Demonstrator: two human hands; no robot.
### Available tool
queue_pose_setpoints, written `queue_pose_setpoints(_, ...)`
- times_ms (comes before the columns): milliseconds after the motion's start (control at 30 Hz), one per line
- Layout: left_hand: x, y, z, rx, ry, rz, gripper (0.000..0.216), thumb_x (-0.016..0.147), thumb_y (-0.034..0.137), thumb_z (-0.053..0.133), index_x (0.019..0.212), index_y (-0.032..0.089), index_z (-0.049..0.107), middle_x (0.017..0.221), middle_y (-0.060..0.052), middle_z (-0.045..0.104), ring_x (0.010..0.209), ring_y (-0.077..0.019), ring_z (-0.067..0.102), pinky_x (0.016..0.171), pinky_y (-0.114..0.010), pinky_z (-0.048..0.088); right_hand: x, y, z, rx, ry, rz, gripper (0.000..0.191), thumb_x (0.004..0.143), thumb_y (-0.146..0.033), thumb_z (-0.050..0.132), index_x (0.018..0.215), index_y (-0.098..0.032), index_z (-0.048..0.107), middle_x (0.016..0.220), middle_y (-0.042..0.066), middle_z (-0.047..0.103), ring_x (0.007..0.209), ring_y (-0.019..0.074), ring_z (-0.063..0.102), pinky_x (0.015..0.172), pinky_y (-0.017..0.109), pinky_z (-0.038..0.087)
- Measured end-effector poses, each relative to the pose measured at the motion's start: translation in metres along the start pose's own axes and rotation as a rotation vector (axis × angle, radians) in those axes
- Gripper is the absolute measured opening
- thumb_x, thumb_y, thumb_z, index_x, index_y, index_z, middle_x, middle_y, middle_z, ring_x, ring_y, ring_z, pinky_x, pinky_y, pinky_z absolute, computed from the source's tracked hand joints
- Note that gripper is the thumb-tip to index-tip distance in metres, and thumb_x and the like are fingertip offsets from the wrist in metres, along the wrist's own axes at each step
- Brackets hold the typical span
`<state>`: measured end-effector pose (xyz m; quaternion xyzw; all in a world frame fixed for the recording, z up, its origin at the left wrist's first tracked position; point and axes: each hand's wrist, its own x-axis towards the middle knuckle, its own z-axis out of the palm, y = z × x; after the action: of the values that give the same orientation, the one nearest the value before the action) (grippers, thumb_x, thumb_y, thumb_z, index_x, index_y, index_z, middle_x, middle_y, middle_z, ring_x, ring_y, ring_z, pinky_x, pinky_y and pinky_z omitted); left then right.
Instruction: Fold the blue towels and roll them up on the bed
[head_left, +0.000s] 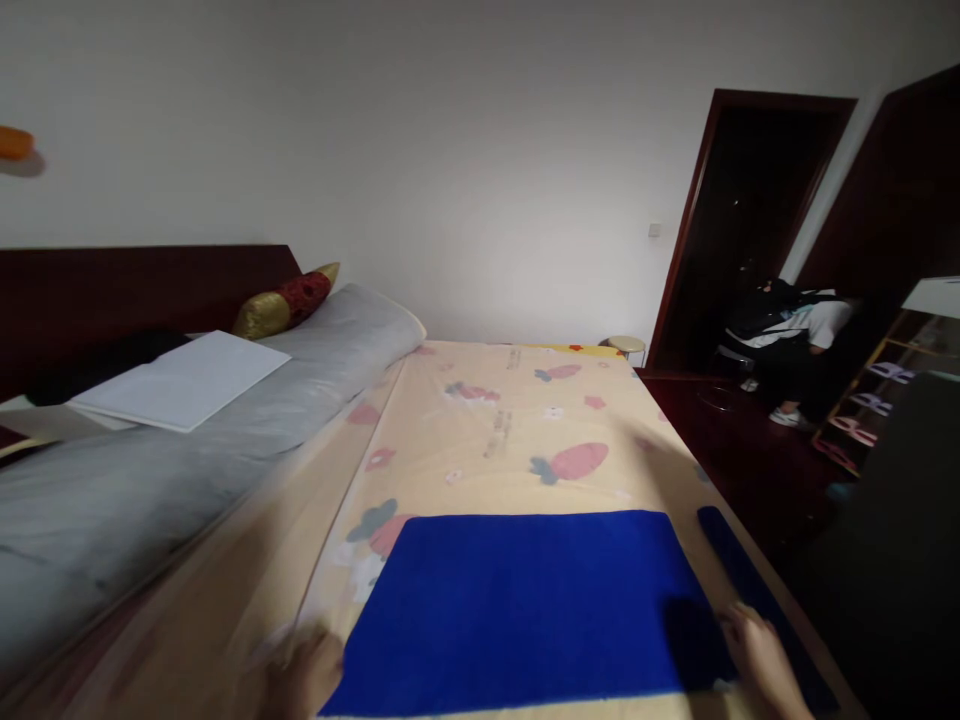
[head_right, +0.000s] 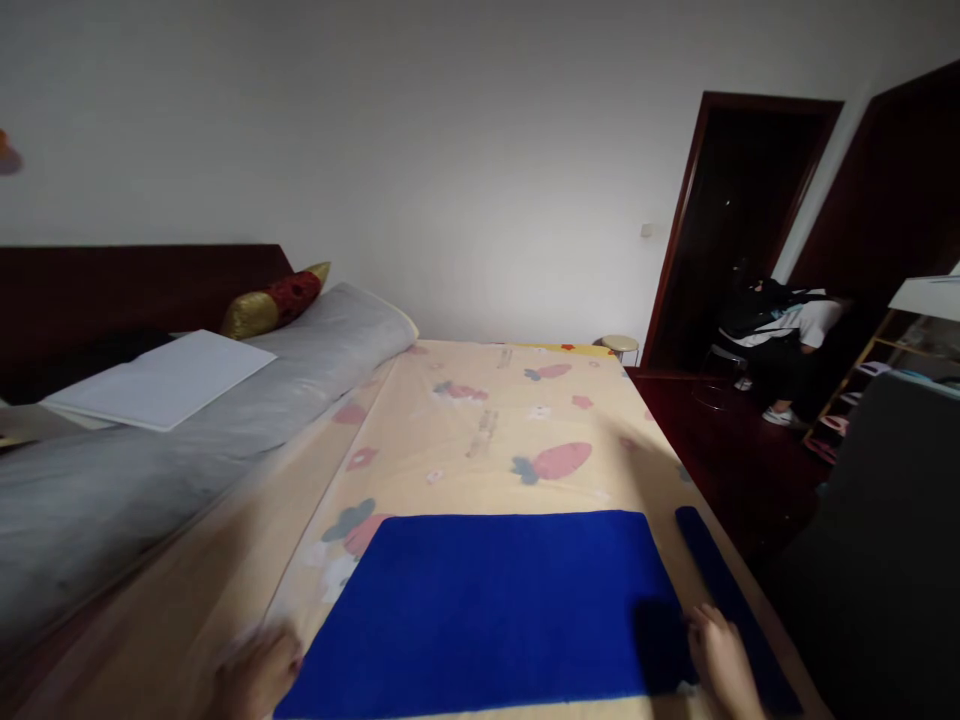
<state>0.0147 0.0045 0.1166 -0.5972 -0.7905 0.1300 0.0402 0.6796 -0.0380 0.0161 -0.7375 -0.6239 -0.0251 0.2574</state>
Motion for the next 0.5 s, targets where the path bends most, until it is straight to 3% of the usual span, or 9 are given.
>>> queue_pose_setpoints(67,0.0,0.046,-0.013,-0.127,0.039,0.177,0.038,0.081,0.012,0.04,0.096,0.027,0.071,0.109,-0.001,0.074,0.108,-0.0175,0.063,0.093,-0.034,0.045,0.01,-0.045,0.008,0.038,-0.08,-0.078,0.034,0.079,-0.027,0.039,0.091,-0.022,0.07,0.095,0.011,0.072,0.09,0.0237,0.067,0.083,0.037,0.051)
queue_pose_setpoints(167,-0.015,0.147,-0.018,-0.37,0.215,0.377,0.052,0.087,0.013,0.032,0.135,0.024,0.049,0.146,-0.005,0.049,0.134,-0.0145,0.042,0.108,-0.034,0.036,0.009,-0.144,0.041,0.13,-0.157,-0.172,0.045,0.086,-0.023,0.032,0.118,-0.018,0.063,0.126,0.011,0.063,0.118,0.0217,0.057,0.101,0.038,0.042)
queue_pose_setpoints(233,-0.034,0.215,-0.005,-0.484,0.249,0.465,0.055,0.09,0.016,0.027,0.144,0.024,0.034,0.152,-0.004,0.038,0.14,-0.0148,0.032,0.11,-0.036,0.035,-0.001,-0.209,0.072,0.187,-0.262,-0.225,0.05,0.09,-0.024,0.028,0.135,-0.022,0.05,0.145,0.007,0.047,0.134,0.0203,0.041,0.107,0.04,0.037)
queue_pose_setpoints(300,-0.051,0.263,0.018,-0.511,0.208,0.538,0.058,0.089,0.016,0.027,0.146,0.025,0.029,0.154,-0.002,0.033,0.142,-0.0161,0.029,0.114,-0.039,0.031,-0.014,-0.252,0.099,0.212,-0.371,-0.243,0.053,0.091,-0.025,0.03,0.143,-0.024,0.037,0.152,0.004,0.034,0.14,0.0199,0.03,0.111,0.042,0.032)
queue_pose_setpoints(367,-0.058,0.279,0.043,-0.501,0.162,0.566,0.056,0.09,0.022,0.029,0.145,0.03,0.027,0.154,0.001,0.032,0.141,-0.0172,0.031,0.115,-0.041,0.03,-0.023,-0.262,0.116,0.209,-0.432,-0.26,0.053,0.092,-0.029,0.032,0.145,-0.026,0.034,0.153,0.002,0.029,0.142,0.0203,0.026,0.115,0.043,0.026)
queue_pose_setpoints(400,-0.057,0.272,0.054,-0.483,0.147,0.541,0.055,0.09,0.026,0.029,0.145,0.033,0.026,0.154,0.002,0.031,0.141,-0.0178,0.03,0.116,-0.042,0.028,-0.025,-0.254,0.119,0.193,-0.431,-0.249,0.052,0.092,-0.033,0.032,0.145,-0.027,0.034,0.153,0.002,0.028,0.142,0.0209,0.025,0.116,0.044,0.024)
queue_pose_setpoints(500,-0.039,0.209,0.075,-0.397,0.137,0.247,0.054,0.091,0.037,0.027,0.144,0.035,0.027,0.155,0.002,0.027,0.143,-0.0203,0.025,0.116,-0.047,0.024,-0.027,-0.187,0.11,0.083,-0.339,-0.108,0.055,0.093,-0.047,0.03,0.144,-0.027,0.035,0.154,0.002,0.026,0.143,0.0233,0.022,0.116,0.047,0.022)
